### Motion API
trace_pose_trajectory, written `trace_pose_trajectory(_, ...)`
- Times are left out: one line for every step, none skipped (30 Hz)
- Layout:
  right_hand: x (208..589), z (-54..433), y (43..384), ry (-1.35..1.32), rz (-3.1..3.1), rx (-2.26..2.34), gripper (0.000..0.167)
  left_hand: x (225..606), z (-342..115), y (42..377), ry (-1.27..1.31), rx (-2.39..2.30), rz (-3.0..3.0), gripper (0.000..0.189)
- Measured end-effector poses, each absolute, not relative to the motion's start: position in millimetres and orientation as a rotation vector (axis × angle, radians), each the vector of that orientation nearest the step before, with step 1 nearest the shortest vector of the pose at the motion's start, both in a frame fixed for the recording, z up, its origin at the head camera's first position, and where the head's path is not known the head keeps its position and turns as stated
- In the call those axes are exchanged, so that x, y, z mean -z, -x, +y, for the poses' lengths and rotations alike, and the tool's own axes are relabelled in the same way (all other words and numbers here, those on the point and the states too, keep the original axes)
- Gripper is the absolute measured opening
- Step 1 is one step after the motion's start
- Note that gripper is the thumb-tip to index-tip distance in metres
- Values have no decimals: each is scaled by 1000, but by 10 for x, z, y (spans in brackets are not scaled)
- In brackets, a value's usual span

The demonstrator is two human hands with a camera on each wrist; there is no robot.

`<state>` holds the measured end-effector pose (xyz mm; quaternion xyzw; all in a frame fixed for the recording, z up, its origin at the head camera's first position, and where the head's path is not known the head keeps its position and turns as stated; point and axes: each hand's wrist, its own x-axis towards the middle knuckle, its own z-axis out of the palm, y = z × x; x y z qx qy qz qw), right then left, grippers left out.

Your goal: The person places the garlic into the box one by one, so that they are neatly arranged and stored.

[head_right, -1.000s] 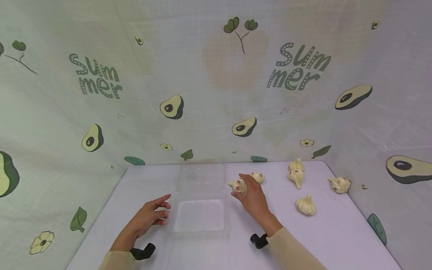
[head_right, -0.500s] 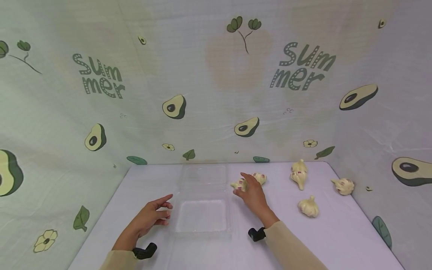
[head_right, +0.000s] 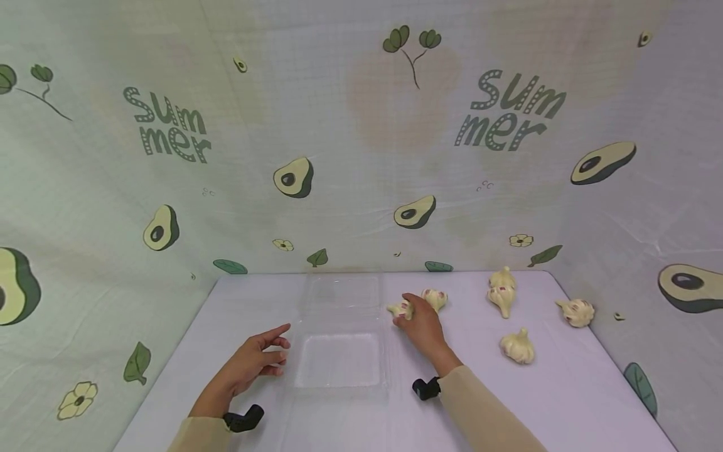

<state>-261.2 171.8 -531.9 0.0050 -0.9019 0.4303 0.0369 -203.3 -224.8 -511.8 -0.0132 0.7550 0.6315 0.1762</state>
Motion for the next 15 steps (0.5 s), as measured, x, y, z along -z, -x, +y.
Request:
trace_pose_trajectory(5322,1717,2609,-5,-2763,-1321,62,5117,-2247,2033,37,-1791,2136,72)
trace_pose_trajectory(5326,1716,2607,6,-2757,-1319,62,5118,-2246,2033,36,-1793,2134,72)
trace_pose_trajectory(5330,1715,2605,19,-2754,-1319,62,5119,-2246,2033,35,-1794,2132,72)
trace_pose_trajectory(5328,1713,2598,29,-2747,-1323,61,5121,-2246,2033,36,-1795,2131,72)
trace_pose_trajectory(5325,1712,2591,42,-2741,-1328,61,5121,-2247,2034,36,-1796,2131,72)
trace_pose_trajectory(5320,1710,2584,58,-2733,-1340,60,5122,-2247,2034,37,-1796,2131,72)
trace_pose_trajectory(5314,1707,2574,65,-2726,-1346,60,5123,-2249,2034,38,-1796,2132,72)
trace_pose_trajectory(5309,1706,2566,70,-2716,-1354,60,5125,-2250,2035,37,-1796,2132,72)
trace_pose_trajectory(5303,1704,2559,81,-2709,-1361,59,5127,-2252,2036,38,-1796,2133,72)
trace_pose_trajectory(5293,1701,2550,87,-2700,-1366,59,5128,-2254,2036,39,-1795,2134,72)
trace_pose_trajectory(5286,1699,2543,95,-2696,-1367,59,5130,-2255,2037,37,-1795,2135,72)
trace_pose_trajectory(5278,1699,2537,97,-2690,-1367,59,5132,-2258,2038,36,-1794,2136,72)
trace_pose_trajectory(5268,1698,2530,96,-2682,-1367,59,5135,-2260,2038,34,-1792,2137,72)
trace_pose_trajectory(5255,1697,2523,97,-2674,-1371,60,5137,-2261,2039,32,-1791,2139,72)
trace_pose_trajectory(5244,1697,2518,94,-2666,-1371,62,5138,-2263,2039,29,-1791,2140,72)
